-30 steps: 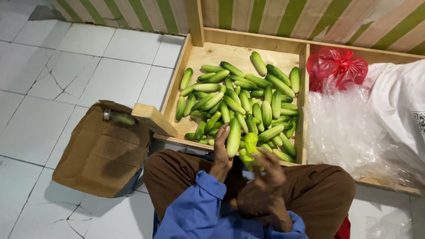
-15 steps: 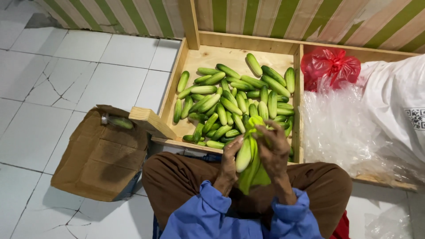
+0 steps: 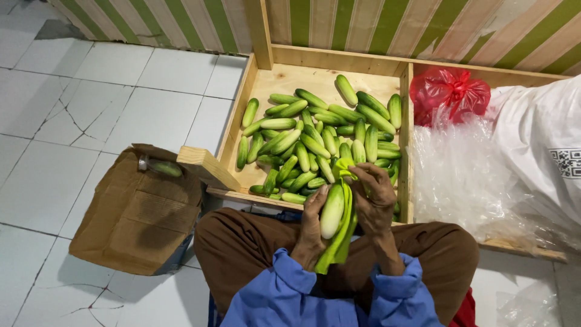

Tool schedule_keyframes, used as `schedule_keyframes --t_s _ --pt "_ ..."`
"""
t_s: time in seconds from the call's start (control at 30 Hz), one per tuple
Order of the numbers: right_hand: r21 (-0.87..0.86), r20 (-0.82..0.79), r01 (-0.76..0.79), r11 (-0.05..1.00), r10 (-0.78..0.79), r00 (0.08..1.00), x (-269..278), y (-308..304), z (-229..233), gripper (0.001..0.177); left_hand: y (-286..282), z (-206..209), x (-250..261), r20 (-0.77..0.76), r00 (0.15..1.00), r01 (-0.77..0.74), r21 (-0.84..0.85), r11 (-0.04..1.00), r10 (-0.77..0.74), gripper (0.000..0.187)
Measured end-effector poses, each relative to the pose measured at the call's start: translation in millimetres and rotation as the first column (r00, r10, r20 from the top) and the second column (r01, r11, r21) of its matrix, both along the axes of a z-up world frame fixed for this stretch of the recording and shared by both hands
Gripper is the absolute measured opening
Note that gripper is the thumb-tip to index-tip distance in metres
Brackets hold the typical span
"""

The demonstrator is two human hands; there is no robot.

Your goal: The person picks up cucumbers from a wooden tray and places them into plastic bags. They seal the bags by hand and place the packaged cucumbers into a cardboard box.

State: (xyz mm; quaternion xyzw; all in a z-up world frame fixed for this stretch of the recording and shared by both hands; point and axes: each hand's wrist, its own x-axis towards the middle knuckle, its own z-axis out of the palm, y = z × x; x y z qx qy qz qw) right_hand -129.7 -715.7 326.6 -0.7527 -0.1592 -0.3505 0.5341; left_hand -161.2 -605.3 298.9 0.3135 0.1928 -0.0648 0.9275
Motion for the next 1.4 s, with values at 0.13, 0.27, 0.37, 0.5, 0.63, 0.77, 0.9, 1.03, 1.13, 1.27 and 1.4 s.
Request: schedule_keyframes --t_s 0.13,0.27,0.37,0.5,0.63,0.77,0.9,1.03,1.13,1.27,1.4 --pt "-0.162 0.088 0.053 0.985 -0.039 0.995 -38.5 10.4 -9.5 0.012 8.7 -52.4 18.0 0.027 0.999 -0.022 0.077 0.997 0.020 0.032" --pt "-0.323 0.094 -0.046 0.945 0.081 0.992 -85.6 32.2 8.9 0.018 21.3 -41.5 21.6 0.072 0.997 0.002 0.115 0.993 -0.011 0.038" --pt "-0.303 0.092 -0.032 0.952 0.063 0.994 -80.1 33.3 -0.3 0.032 16.6 -29.0 -1.0 0.085 0.996 -0.014 0.148 0.989 0.001 0.031" --pt "-0.097 0.028 0.084 0.992 -0.082 0.996 -19.0 9.0 -26.8 0.027 4.2 23.7 -6.8 -0.017 1.000 -0.024 -0.167 0.986 0.021 0.037" --pt "0.055 -0.113 0.047 0.997 -0.041 0.993 -10.0 8.7 -17.2 0.027 3.8 18.7 -3.3 0.028 1.000 0.004 -0.014 1.000 -0.004 0.028" --pt "-0.182 0.069 0.076 0.980 -0.064 0.996 -56.8 14.6 -68.4 0.015 16.5 -37.5 16.8 0.071 0.997 -0.034 0.032 0.999 0.032 0.028" --pt "-0.122 0.229 0.050 0.991 -0.021 0.973 -85.5 39.7 -9.0 0.017 26.4 -10.0 8.2 -0.076 0.988 0.136 -0.007 0.991 -0.136 0.045" --pt "-0.071 0.231 0.141 0.987 -0.122 0.965 -43.2 23.1 -6.0 0.009 6.0 -34.3 10.0 -0.065 0.995 0.071 0.032 0.997 -0.069 0.032" --pt "0.015 0.097 0.030 0.999 -0.031 0.995 -7.3 -0.7 -26.3 0.023 0.1 14.0 1.2 0.002 1.000 0.007 0.006 1.000 -0.007 0.020" --pt "-0.023 0.085 0.032 0.999 -0.029 0.996 -22.3 8.0 -13.7 0.019 2.0 -12.0 12.3 -0.027 0.999 -0.048 -0.114 0.992 0.045 0.023" --pt "-0.076 0.167 0.068 0.995 -0.054 0.984 -78.8 30.4 -18.1 0.009 15.9 -16.7 23.7 0.022 0.999 -0.046 -0.019 0.999 0.047 0.036"
